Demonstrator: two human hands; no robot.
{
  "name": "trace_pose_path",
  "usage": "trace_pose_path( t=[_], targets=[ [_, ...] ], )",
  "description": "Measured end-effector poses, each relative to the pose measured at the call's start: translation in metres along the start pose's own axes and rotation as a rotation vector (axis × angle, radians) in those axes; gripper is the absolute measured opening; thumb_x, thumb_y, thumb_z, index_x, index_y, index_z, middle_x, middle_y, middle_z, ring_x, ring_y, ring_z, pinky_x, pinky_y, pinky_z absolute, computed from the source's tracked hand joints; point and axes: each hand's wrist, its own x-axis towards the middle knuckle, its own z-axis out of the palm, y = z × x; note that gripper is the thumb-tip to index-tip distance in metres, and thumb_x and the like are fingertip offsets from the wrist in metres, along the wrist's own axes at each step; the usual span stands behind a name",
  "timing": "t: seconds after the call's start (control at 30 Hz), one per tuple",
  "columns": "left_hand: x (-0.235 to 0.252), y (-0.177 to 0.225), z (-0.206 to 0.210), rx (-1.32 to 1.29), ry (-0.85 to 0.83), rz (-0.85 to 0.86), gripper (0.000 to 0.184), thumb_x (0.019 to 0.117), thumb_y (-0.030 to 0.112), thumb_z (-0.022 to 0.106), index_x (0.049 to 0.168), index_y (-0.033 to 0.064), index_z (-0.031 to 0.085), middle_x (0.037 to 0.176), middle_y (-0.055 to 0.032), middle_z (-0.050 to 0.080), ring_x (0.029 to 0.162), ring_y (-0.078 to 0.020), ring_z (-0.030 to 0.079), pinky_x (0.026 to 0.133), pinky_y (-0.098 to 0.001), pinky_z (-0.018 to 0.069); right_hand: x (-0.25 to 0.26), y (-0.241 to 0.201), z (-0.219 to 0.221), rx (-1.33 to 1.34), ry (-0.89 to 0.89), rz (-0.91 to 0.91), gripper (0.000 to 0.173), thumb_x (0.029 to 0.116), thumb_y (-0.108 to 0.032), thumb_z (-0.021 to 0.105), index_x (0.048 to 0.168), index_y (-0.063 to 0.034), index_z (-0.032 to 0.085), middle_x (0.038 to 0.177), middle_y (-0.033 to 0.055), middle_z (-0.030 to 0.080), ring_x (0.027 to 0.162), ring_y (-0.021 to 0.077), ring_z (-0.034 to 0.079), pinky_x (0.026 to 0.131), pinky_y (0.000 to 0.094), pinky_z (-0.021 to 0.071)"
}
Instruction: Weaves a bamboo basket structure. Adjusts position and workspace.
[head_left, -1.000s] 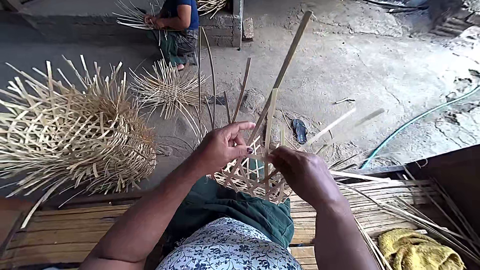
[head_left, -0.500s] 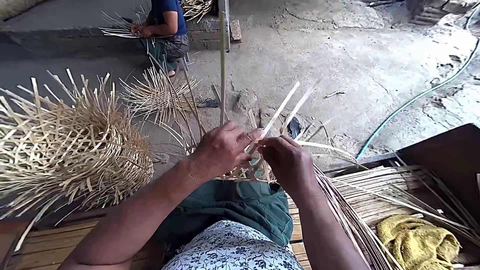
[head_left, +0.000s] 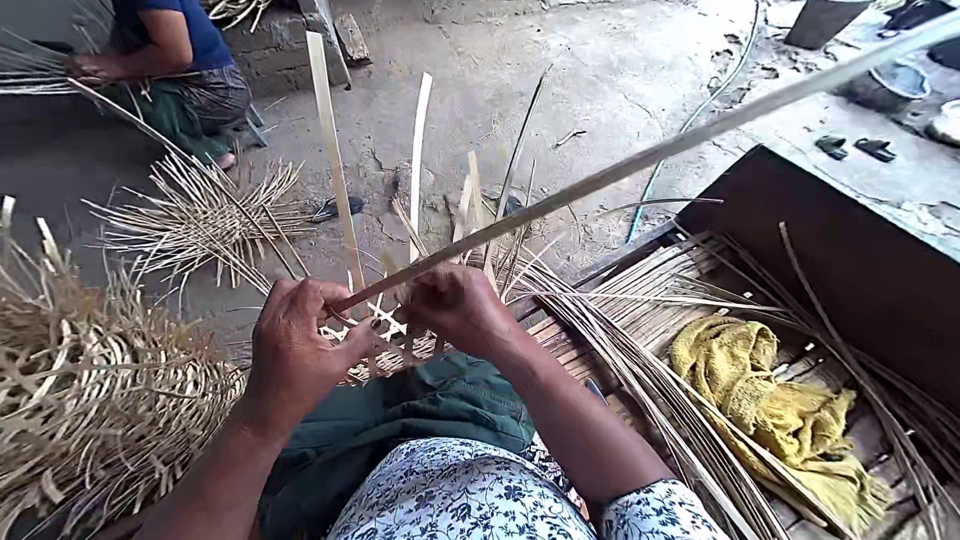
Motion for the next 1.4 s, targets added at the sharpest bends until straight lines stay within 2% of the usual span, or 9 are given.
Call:
trace_pose_path(
  t=[0.3, 0.47, 0.67, 0.73, 0.83, 1.0, 1.13, 1.23, 1.4],
  targets=[
    [0.004, -0.014, 0.02, 0.095, 0.1, 0.17, 0.021, 0.0962, 0.012, 0.059, 0.108, 0.0054, 0.075, 0.09, -0.0128, 0.07, 0.084, -0.0292, 0.063, 0.076, -0.0436, 0.0506, -0.013, 0.015, 0.009, 0.121, 0.014, -0.221, 0.012, 0.0903, -0.006, 0.075, 0.101, 0.0006, 0.075, 0.091, 0.0037, 0.075, 0.077, 0.0036, 0.07, 0.071, 0.0223, 0.0613],
    [0.006, -0.004, 0.022, 0.18, 0.069, 0.157, 0.019, 0.0914, 0.012, 0.064, 0.101, 0.0051, 0.079, 0.093, -0.0163, 0.071, 0.085, -0.0335, 0.066, 0.07, -0.0453, 0.0559, -0.023, 0.0, 0.023, -0.557, 0.151, -0.235, 0.03, 0.0965, -0.016, 0.066, 0.125, -0.0061, 0.07, 0.098, 0.0093, 0.071, 0.075, 0.0201, 0.069, 0.065, 0.0377, 0.0601],
    [0.015, 0.002, 0.0, -0.451, -0.12, -0.305, 0.046, 0.0967, 0.011, 0.064, 0.142, 0.0119, 0.057, 0.083, 0.0007, 0.067, 0.066, -0.0075, 0.062, 0.061, -0.0263, 0.0554, -0.022, -0.007, 0.014, -0.811, 0.134, -0.216, 0.017, 0.097, -0.024, 0.064, 0.104, -0.0099, 0.072, 0.076, 0.0081, 0.068, 0.056, 0.0261, 0.066, 0.045, 0.045, 0.0517],
    [0.015, 0.005, 0.0, -0.488, -0.102, -0.341, 0.034, 0.0957, 0.011, 0.066, 0.129, 0.0105, 0.068, 0.077, 0.0019, 0.065, 0.062, -0.0063, 0.059, 0.058, -0.0256, 0.0544, -0.022, -0.008, 0.016, -0.818, 0.125, -0.211, 0.021, 0.1004, -0.03, 0.061, 0.099, -0.0114, 0.07, 0.07, 0.0059, 0.066, 0.055, 0.0256, 0.065, 0.044, 0.0445, 0.0498],
    [0.01, 0.006, 0.005, -0.508, -0.061, -0.262, 0.009, 0.0977, 0.012, 0.064, 0.105, 0.0083, 0.067, 0.081, 0.0034, 0.069, 0.066, -0.0031, 0.064, 0.061, -0.0217, 0.0563, -0.018, -0.008, 0.016, -0.874, 0.157, -0.155, 0.031, 0.1023, -0.037, 0.056, 0.088, -0.0106, 0.064, 0.059, 0.0051, 0.057, 0.048, 0.0261, 0.06, 0.041, 0.0432, 0.0444],
    [0.0, 0.008, 0.014, -0.372, 0.099, 0.024, 0.027, 0.0997, 0.019, 0.065, 0.12, 0.0022, 0.058, 0.098, -0.0044, 0.073, 0.076, -0.0079, 0.068, 0.067, -0.0257, 0.0591, -0.015, -0.007, 0.006, -0.823, 0.113, -0.031, 0.032, 0.0994, -0.035, 0.062, 0.087, -0.0065, 0.065, 0.058, 0.0086, 0.058, 0.052, 0.0309, 0.063, 0.045, 0.0502, 0.047],
    [0.013, 0.017, 0.013, 0.104, 0.025, 0.337, 0.042, 0.0966, 0.028, 0.068, 0.134, 0.0079, 0.066, 0.105, -0.0112, 0.074, 0.084, -0.0235, 0.069, 0.07, -0.0378, 0.0583, -0.014, 0.004, 0.004, -0.538, 0.161, -0.18, 0.011, 0.0947, -0.018, 0.069, 0.1, -0.0101, 0.074, 0.081, 0.0031, 0.071, 0.064, 0.0142, 0.067, 0.059, 0.036, 0.0587],
    [0.026, 0.009, 0.011, 0.212, -0.092, 0.277, 0.038, 0.0955, 0.028, 0.069, 0.132, 0.016, 0.071, 0.097, -0.0093, 0.073, 0.086, -0.0299, 0.067, 0.069, -0.0437, 0.0563, -0.014, 0.015, 0.006, -0.448, 0.298, -0.167, 0.013, 0.0926, -0.01, 0.07, 0.104, -0.0078, 0.075, 0.096, 0.0072, 0.068, 0.07, 0.0119, 0.064, 0.062, 0.0302, 0.0577],
    [0.025, 0.013, 0.012, 0.087, -0.008, 0.195, 0.046, 0.0829, 0.033, 0.082, 0.124, 0.0118, 0.074, 0.091, -0.0073, 0.068, 0.084, -0.0243, 0.06, 0.074, -0.0385, 0.051, -0.007, 0.024, 0.011, -0.384, 0.373, -0.097, 0.02, 0.0891, -0.015, 0.078, 0.103, -0.0045, 0.068, 0.08, 0.0037, 0.066, 0.059, 0.011, 0.061, 0.055, 0.03, 0.0557]
  ],
)
